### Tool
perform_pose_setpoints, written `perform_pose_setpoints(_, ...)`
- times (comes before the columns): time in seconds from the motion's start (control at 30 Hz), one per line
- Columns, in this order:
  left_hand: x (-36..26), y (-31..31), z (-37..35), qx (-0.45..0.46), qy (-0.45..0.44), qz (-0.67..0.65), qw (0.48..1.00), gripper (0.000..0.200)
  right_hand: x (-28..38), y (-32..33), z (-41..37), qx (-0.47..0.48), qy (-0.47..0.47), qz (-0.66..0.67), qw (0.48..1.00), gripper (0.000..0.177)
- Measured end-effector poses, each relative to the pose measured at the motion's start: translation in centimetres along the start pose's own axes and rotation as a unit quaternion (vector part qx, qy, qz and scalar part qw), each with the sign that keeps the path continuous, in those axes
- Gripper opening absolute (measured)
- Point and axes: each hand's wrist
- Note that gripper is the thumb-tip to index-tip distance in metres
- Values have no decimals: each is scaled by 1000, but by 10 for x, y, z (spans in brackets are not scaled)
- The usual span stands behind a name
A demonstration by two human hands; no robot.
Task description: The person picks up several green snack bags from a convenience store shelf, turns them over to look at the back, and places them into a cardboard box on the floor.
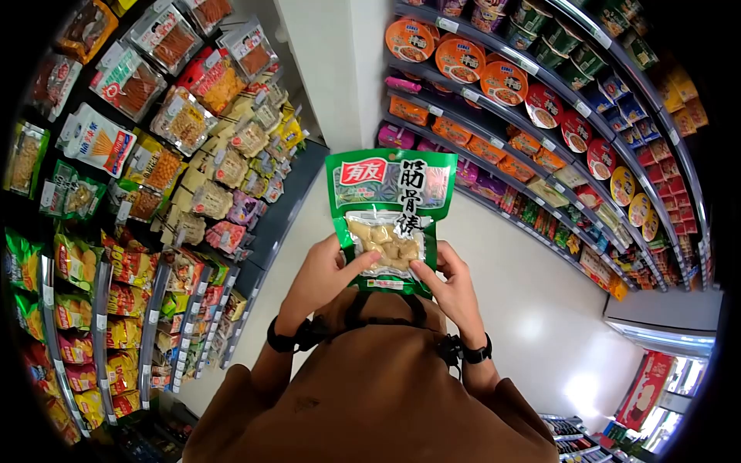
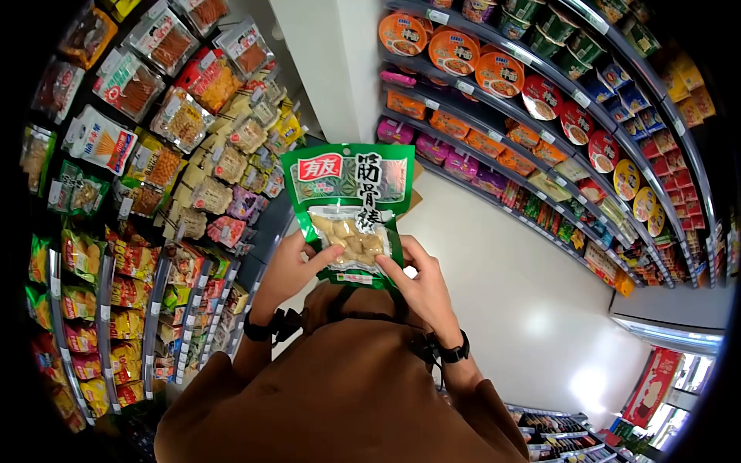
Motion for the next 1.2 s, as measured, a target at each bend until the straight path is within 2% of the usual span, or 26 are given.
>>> perform_pose_setpoints(0.17,2,3,-1,-6,-11,34,999,39,-3,-1,2,-1,33,-9,999,27)
perform_pose_setpoints(0.67,7,11,-13,-28,-20,9,999,39,4,-13,-2,-9,52,2,999,25)
perform_pose_setpoints(1.2,17,35,-41,-93,-2,0,996,37,7,-41,12,81,66,-29,994,25)
Point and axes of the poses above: each hand's wrist, its own z-axis towards the middle knuckle, its own y-axis out of the back of the hand, x = y × z
